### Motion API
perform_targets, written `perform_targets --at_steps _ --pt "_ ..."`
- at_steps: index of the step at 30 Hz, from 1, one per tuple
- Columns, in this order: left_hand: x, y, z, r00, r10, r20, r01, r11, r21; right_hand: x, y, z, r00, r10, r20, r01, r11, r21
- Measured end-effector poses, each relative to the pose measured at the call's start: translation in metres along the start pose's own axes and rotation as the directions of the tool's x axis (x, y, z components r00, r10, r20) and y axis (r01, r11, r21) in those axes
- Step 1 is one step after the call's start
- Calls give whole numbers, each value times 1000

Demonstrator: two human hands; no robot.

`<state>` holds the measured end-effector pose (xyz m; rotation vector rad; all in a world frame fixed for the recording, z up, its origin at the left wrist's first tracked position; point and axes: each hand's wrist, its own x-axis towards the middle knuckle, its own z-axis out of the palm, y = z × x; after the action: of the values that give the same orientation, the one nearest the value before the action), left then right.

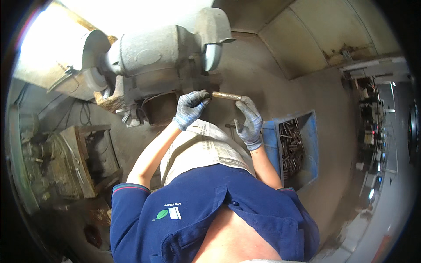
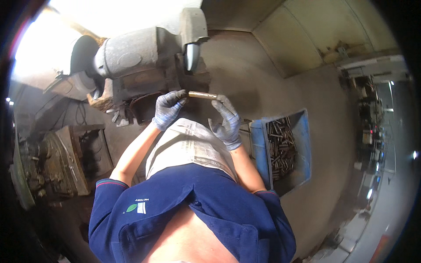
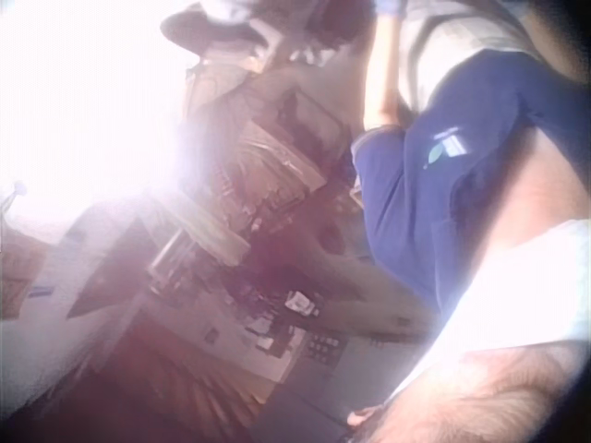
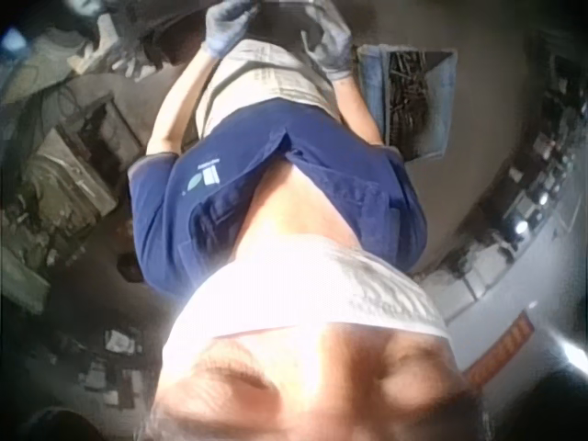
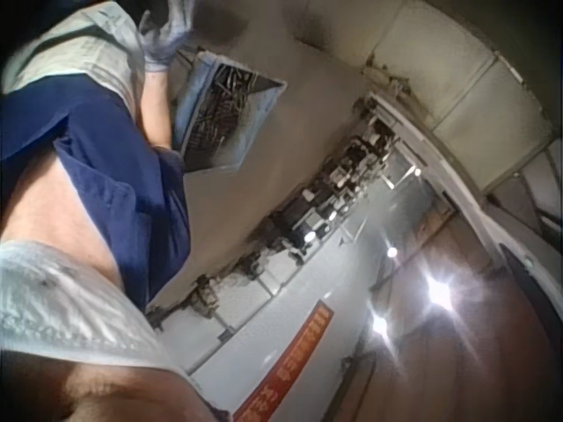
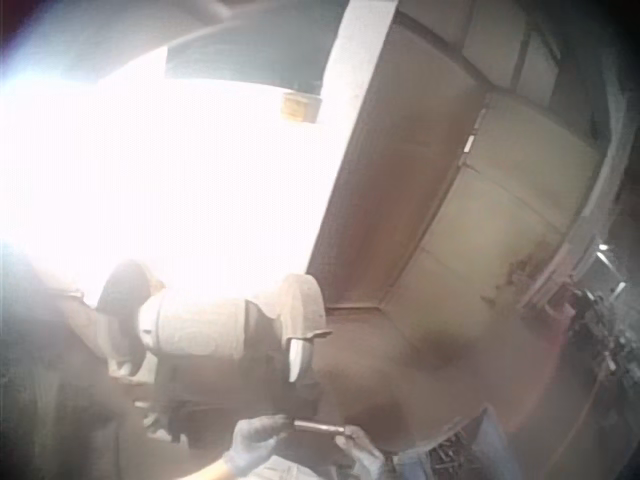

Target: The person picks up metal pipes one at a time from a large bin and smooths the edges of each pipe using a bench grinder before placing it into another container.

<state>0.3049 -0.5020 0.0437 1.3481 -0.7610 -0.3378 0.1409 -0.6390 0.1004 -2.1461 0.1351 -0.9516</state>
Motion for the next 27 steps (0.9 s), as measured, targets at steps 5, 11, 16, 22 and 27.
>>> perform_targets --at_steps 5,11,16,22,27 --pt "-18 -18 -11 965 -258 50 257 966 9 -49 0 -83 982 179 -62 -189 932 -308" --pt "-61 -42 -69 898 -438 -46 439 881 176 -130 36 -182 877 342 -338 -481 634 -605" --pt "-90 -14 -91 906 -395 -155 423 814 399 -129 95 -121 835 526 -161 -545 831 -110" --pt "-173 25 -126 857 -354 -374 513 653 557 -92 61 18 805 314 503 -372 928 18" --pt "-305 98 -167 588 -235 -774 696 633 337 -88 63 46 550 455 700 -710 696 107"
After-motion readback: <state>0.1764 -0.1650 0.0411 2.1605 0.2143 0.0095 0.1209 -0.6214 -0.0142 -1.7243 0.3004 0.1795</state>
